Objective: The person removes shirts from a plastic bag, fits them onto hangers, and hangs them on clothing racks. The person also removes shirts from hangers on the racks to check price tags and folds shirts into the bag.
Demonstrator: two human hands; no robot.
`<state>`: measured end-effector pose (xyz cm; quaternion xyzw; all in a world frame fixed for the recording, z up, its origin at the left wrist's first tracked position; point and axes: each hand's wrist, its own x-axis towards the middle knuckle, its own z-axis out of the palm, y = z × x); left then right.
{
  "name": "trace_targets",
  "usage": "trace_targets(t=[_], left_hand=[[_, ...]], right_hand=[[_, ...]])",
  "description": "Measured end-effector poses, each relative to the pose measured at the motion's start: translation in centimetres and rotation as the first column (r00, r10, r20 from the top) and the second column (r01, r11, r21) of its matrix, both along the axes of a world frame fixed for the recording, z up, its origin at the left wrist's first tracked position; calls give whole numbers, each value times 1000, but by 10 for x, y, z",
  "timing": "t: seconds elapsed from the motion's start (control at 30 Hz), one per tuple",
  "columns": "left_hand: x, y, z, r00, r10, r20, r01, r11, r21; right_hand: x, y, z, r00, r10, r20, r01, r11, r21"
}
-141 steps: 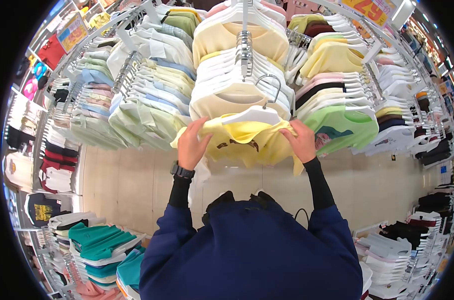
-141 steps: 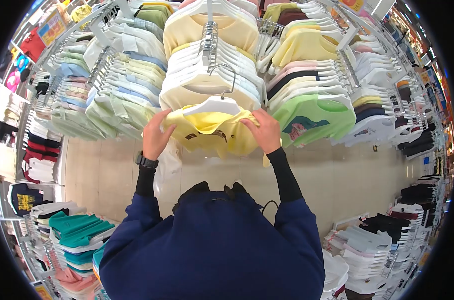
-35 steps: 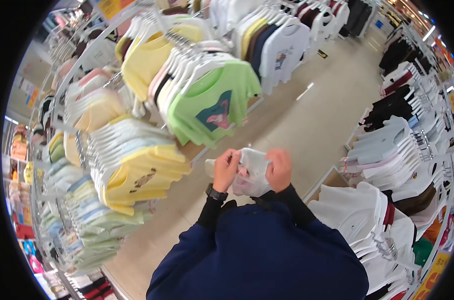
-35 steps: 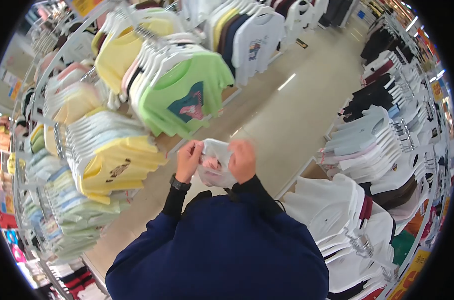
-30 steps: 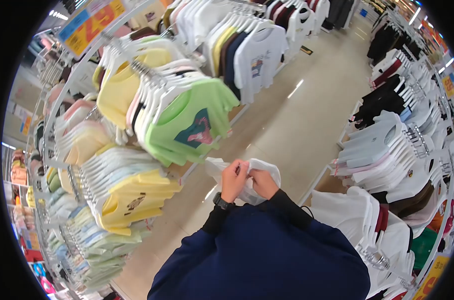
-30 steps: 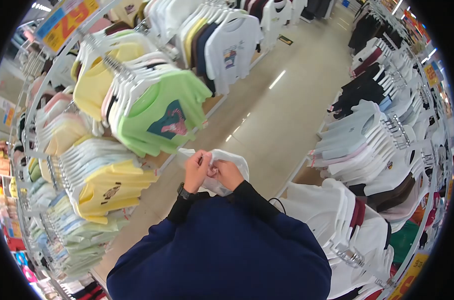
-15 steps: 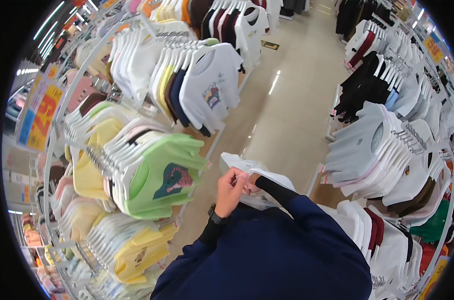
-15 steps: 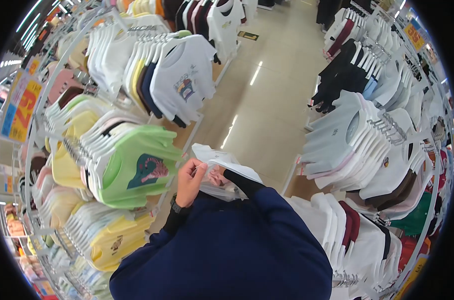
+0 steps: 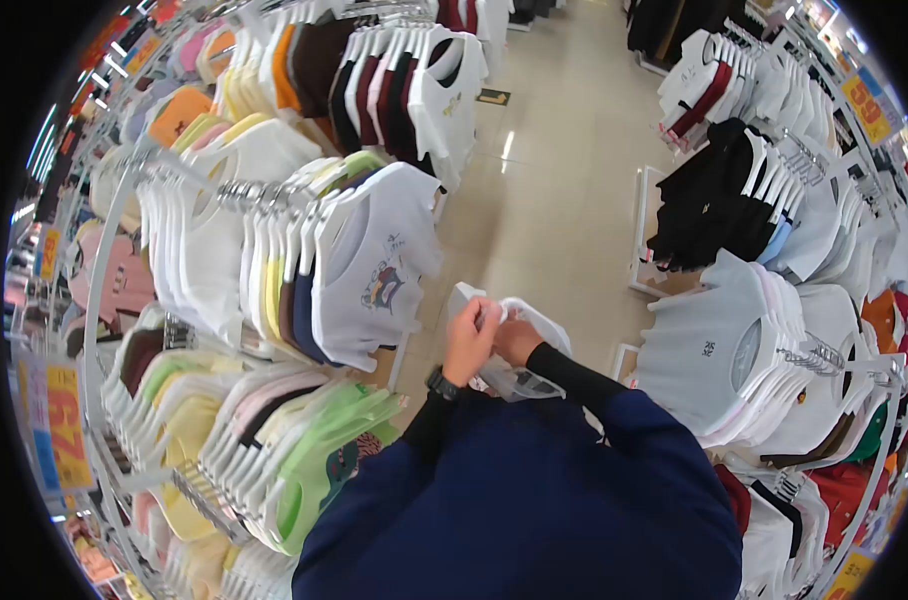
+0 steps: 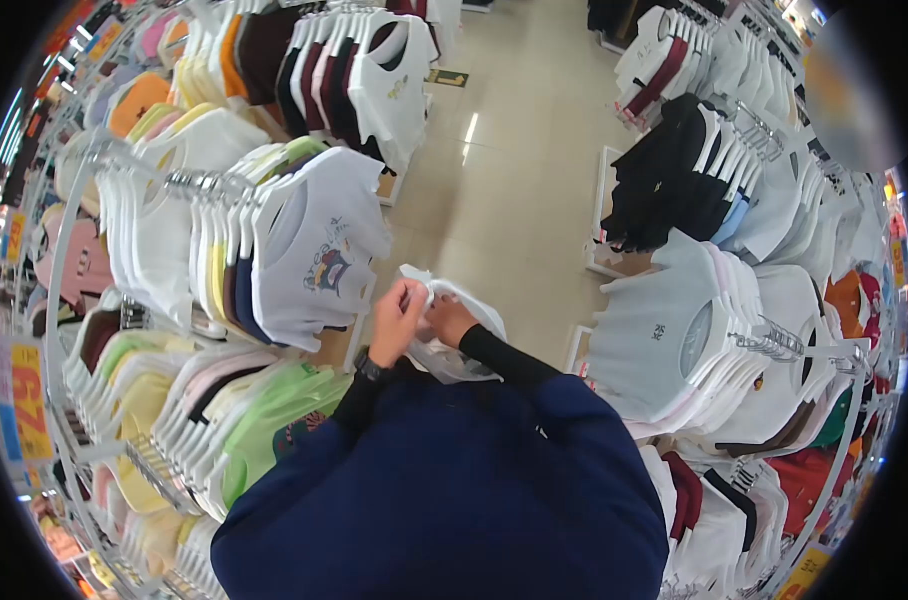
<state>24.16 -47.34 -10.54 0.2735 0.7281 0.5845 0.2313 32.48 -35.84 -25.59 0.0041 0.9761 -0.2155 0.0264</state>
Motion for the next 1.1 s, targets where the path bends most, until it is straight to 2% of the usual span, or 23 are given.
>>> trace_targets(t=[0.03,0.1,0.17,0.3,0.47,0.53,0.6,0.7,0.73,0.8,0.83,0.9,1.0,1.1], left_hand=[[-15,13,-7,1000,6,10,-6,1000,10],[-46,48,-22,1000,19,19,-20,998,51],[-66,87,-18,1000,8,-25,-7,1000,19],[-92,165,-20,994,-64,-84,64,998,-2],[-131,259,-23,1000,8,-27,-6,997,77],[-144,296,-23,998,61,-19,-60,997,46],[-153,336,-23,997,78,-6,-78,996,36],[-166,389,2,998,69,3,-69,998,2],[-170,403,10,990,96,-105,-96,995,4],[-183,430,21,935,153,-321,-154,988,20],[-192,445,19,938,182,-296,-169,983,71],[-214,470,13,940,234,-249,-196,966,168],[-245,505,12,977,212,-21,-204,959,198],[-279,538,9,972,220,85,-233,950,206]], right_hand=[[-8,12,52,991,-86,106,92,994,-58],[-17,43,74,988,-82,-134,81,997,-11],[-27,74,88,987,-139,-81,138,990,-24],[-52,153,83,979,-204,-28,204,979,14],[-61,270,110,904,-371,-213,316,914,-254],[-64,316,127,864,-416,-283,324,890,-321],[-72,356,134,852,-463,-244,374,865,-336],[-91,408,137,856,-489,-166,407,838,-364],[-99,425,138,865,-482,-141,406,836,-369],[-116,454,136,839,-454,-299,343,869,-356],[-126,468,133,817,-437,-376,312,884,-349],[-144,495,126,856,-378,-351,277,911,-306],[-177,533,122,893,-327,-309,267,938,-223],[-208,564,122,917,-317,-241,272,941,-202]])
